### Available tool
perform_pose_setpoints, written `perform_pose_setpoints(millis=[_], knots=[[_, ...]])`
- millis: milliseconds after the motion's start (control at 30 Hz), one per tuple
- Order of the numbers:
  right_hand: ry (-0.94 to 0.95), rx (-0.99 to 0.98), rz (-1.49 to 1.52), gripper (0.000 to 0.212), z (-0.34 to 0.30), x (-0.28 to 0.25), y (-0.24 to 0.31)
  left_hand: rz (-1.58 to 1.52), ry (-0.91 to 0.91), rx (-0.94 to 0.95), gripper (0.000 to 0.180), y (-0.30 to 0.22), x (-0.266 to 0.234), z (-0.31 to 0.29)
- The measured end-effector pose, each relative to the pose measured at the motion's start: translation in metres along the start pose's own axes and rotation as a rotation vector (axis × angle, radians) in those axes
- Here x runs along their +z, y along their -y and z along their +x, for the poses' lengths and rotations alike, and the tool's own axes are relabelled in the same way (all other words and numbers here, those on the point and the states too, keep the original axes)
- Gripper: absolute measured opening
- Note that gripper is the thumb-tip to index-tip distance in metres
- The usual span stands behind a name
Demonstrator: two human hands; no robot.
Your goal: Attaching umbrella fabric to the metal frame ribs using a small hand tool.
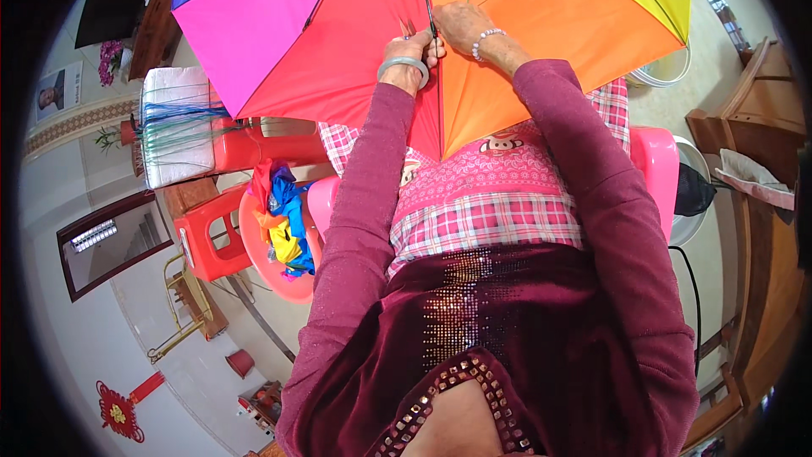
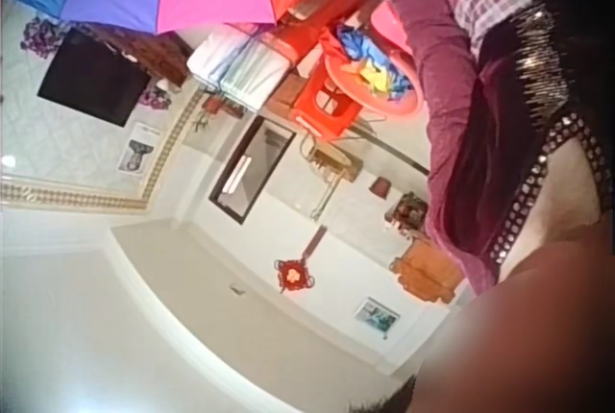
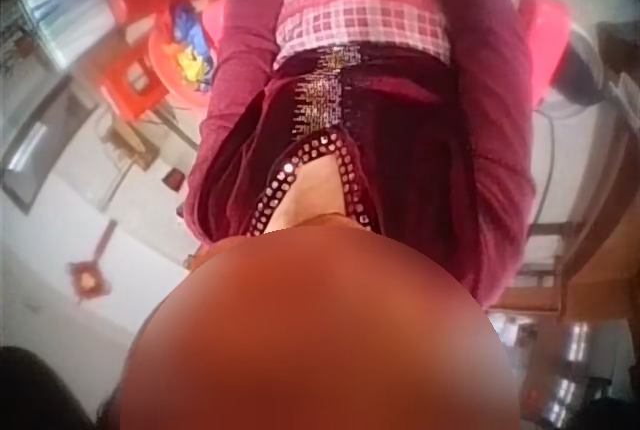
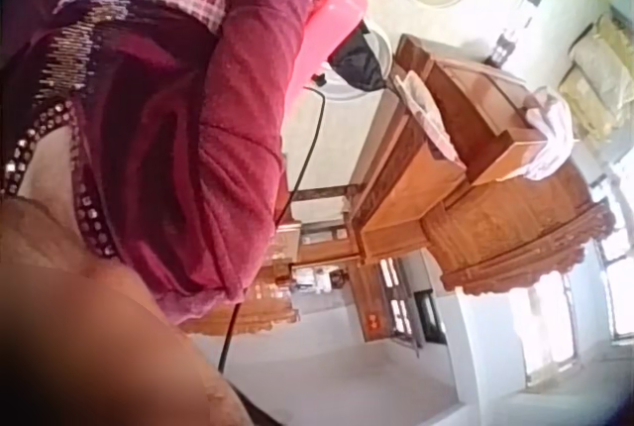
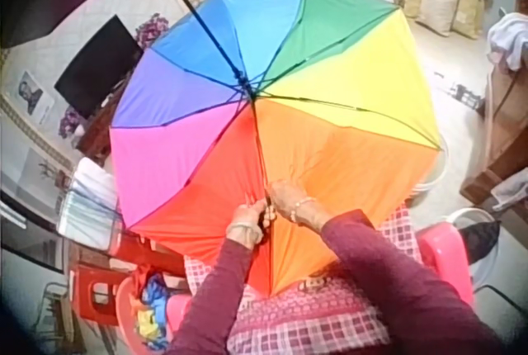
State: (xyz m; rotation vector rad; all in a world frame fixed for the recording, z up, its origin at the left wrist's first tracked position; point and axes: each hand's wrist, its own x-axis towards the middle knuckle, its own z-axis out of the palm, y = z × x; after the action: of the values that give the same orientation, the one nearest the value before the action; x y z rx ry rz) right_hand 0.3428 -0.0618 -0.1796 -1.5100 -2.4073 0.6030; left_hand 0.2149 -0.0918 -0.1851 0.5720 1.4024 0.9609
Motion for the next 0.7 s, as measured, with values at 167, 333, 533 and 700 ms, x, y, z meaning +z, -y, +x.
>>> perform_pose_setpoints(millis=[167,333,533,700], knots=[[-0.035,-0.016,0.000,0.019,-0.005,-0.001,-0.002,0.058,-0.043,0.031,0.014,0.005,0.006,0.002],[-0.058,0.020,0.042,0.016,-0.006,0.006,-0.009,-0.079,-0.204,0.077,0.009,0.015,0.016,0.005],[0.143,0.028,0.253,0.018,-0.002,-0.001,-0.033,-0.227,-0.300,0.070,0.008,0.020,0.026,0.004],[0.341,0.277,0.714,0.024,-0.008,0.014,-0.063,-0.224,-0.176,0.016,0.009,0.022,0.029,0.011]])
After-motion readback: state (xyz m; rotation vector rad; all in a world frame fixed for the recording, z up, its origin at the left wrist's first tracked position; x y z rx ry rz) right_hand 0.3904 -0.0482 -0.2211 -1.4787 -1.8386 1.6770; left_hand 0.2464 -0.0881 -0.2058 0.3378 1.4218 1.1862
